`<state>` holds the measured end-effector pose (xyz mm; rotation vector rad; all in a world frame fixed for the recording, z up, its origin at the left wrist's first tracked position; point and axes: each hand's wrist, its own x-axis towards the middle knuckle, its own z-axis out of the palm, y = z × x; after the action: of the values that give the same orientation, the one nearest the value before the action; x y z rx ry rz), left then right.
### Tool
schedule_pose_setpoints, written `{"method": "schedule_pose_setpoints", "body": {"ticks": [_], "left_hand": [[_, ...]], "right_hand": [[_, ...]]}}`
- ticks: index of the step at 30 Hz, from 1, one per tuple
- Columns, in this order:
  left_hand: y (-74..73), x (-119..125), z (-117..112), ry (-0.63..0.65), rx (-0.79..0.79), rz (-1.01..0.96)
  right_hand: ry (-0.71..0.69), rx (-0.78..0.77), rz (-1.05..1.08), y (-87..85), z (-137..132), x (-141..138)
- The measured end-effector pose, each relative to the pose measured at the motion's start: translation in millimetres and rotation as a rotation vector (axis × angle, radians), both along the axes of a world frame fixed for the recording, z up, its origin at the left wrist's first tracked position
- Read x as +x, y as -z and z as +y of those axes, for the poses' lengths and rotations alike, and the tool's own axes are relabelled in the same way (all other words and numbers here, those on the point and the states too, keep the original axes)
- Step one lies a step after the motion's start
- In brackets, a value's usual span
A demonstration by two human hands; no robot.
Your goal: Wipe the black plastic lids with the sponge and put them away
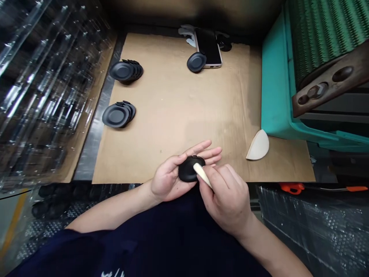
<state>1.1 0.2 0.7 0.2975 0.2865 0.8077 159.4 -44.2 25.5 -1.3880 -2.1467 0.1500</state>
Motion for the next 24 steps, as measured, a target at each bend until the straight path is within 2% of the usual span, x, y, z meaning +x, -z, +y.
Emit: {"method": "schedule_pose_setpoints", "body": {"ticks": [4, 9, 13, 17, 20, 24], "left_hand": [[0.9, 2.4, 0.1, -0.054, 0.001, 0.015], [0.9, 2.6, -0.1, -0.034, 0.005, 0.048], [-1.9, 4.0, -0.5, -0.095, 0.038, 0.119], [-4.9, 5.4, -1.7, -0.091, 0.086, 0.182], [-6.1, 5.3, -2.5, -0.09, 0.079, 0.191], [-6.0, 5.1, -3.3, -0.079, 0.104, 0.2]], "right_hand": [[-0.086, -0.053, 0.036, -2.5, -0.2, -3.7], [0.021, -0.016, 0.055, 2.2, 6.1, -4.5], [-0.076, -0.097, 0.145, 3.8, 3.2, -9.6], [-0.065, -0.064, 0.207, 4.2, 3.2, -14.4], [-0.126, -0.066, 0.167, 3.7, 5.2, -14.0], [-0.079, -0.035, 0.163, 1.8, 7.6, -12.0]]}}
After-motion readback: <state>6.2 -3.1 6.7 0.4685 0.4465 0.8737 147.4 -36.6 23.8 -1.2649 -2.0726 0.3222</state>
